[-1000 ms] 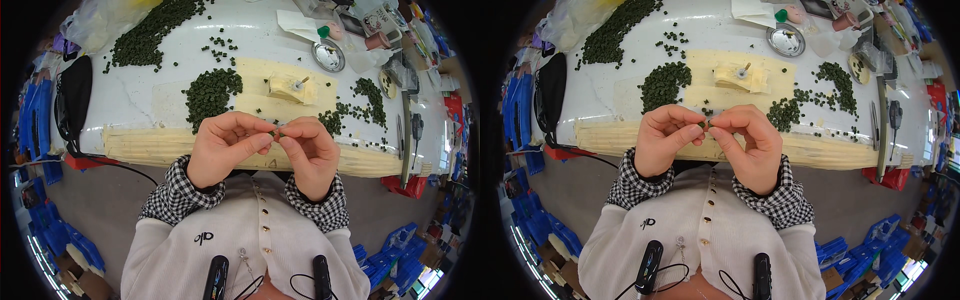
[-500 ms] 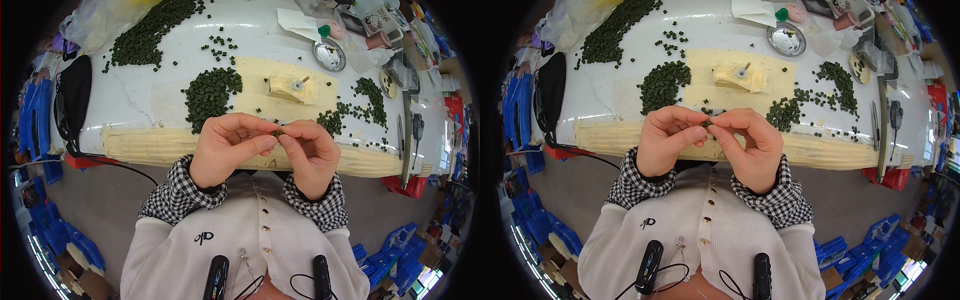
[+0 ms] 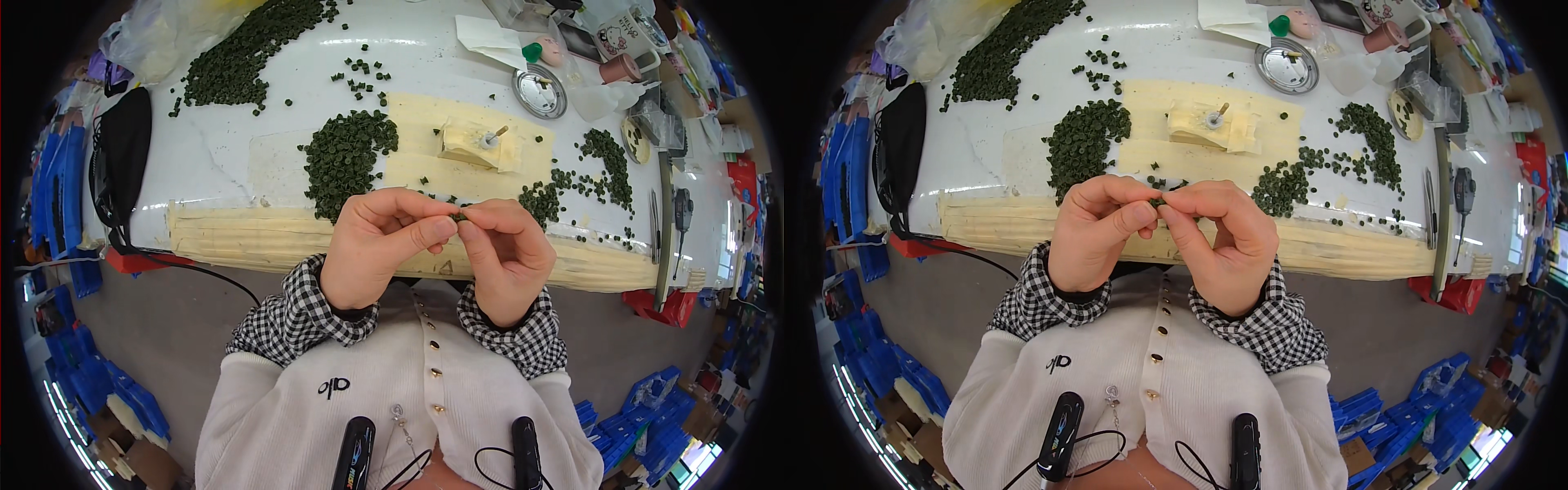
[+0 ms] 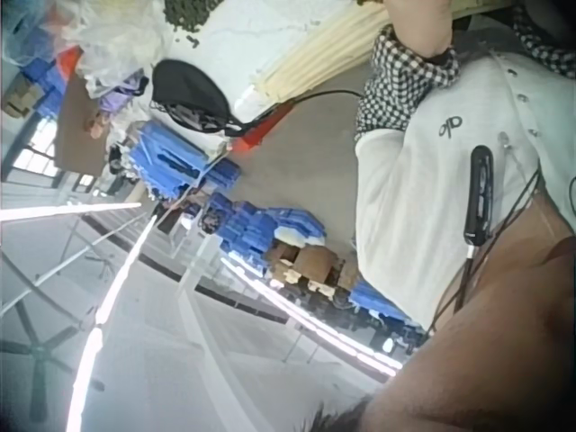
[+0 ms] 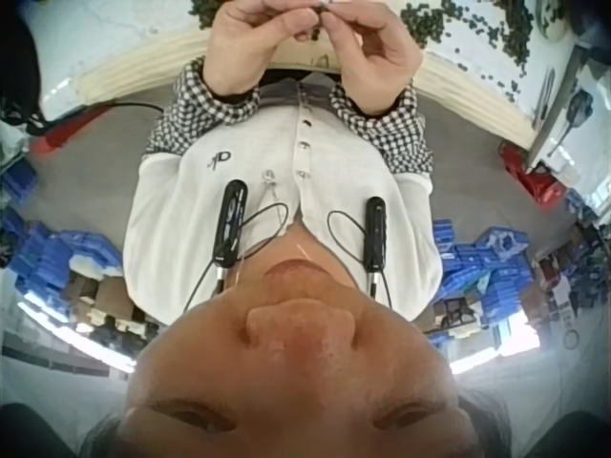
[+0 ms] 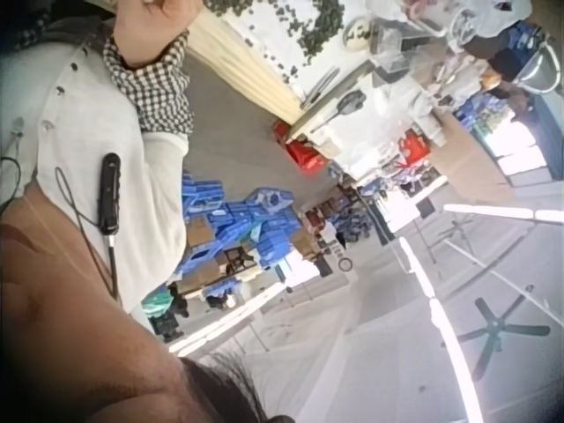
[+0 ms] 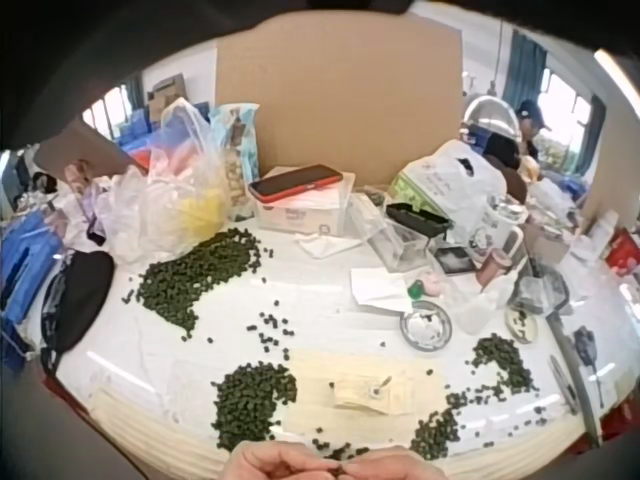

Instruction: The person is manually assembling small green plastic leaf-shaped components with small black central connectors on a workbench.

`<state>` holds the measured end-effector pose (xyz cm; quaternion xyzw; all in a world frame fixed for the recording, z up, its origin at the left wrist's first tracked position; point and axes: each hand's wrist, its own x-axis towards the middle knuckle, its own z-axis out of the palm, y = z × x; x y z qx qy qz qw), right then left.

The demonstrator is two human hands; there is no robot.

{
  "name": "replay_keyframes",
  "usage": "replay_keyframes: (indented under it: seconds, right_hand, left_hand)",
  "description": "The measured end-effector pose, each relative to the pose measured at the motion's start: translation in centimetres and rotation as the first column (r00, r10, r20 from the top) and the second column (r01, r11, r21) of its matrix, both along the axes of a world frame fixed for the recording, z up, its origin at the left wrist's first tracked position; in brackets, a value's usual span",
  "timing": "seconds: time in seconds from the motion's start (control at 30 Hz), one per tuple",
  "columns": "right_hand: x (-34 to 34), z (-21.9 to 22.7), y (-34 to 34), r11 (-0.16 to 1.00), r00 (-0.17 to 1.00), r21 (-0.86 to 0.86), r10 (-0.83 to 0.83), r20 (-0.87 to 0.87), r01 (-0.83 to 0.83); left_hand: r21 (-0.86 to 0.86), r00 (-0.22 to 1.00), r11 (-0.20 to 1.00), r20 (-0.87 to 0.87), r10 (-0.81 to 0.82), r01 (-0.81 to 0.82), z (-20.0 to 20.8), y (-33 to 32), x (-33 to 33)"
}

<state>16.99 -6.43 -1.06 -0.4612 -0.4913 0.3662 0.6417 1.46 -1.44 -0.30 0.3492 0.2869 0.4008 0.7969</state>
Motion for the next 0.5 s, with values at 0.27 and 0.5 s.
replay_keyframes:
  seconds: [0.27,0.5]
  right_hand:
    - [-0.34,-0.23,0.13,0.990,0.986,0.103,-0.105,0.132,0.091]
    - [0.38,0.17,0.37,0.972,0.950,0.233,-0.058,0.308,-0.016]
  left_hand:
    - [-0.054,0.999,0.998,0.049,-0.011,0.014,0.14,0.00,0.15]
    - [-0.110,0.990,0.989,0.115,-0.085,0.098,0.47,0.51,-0.33]
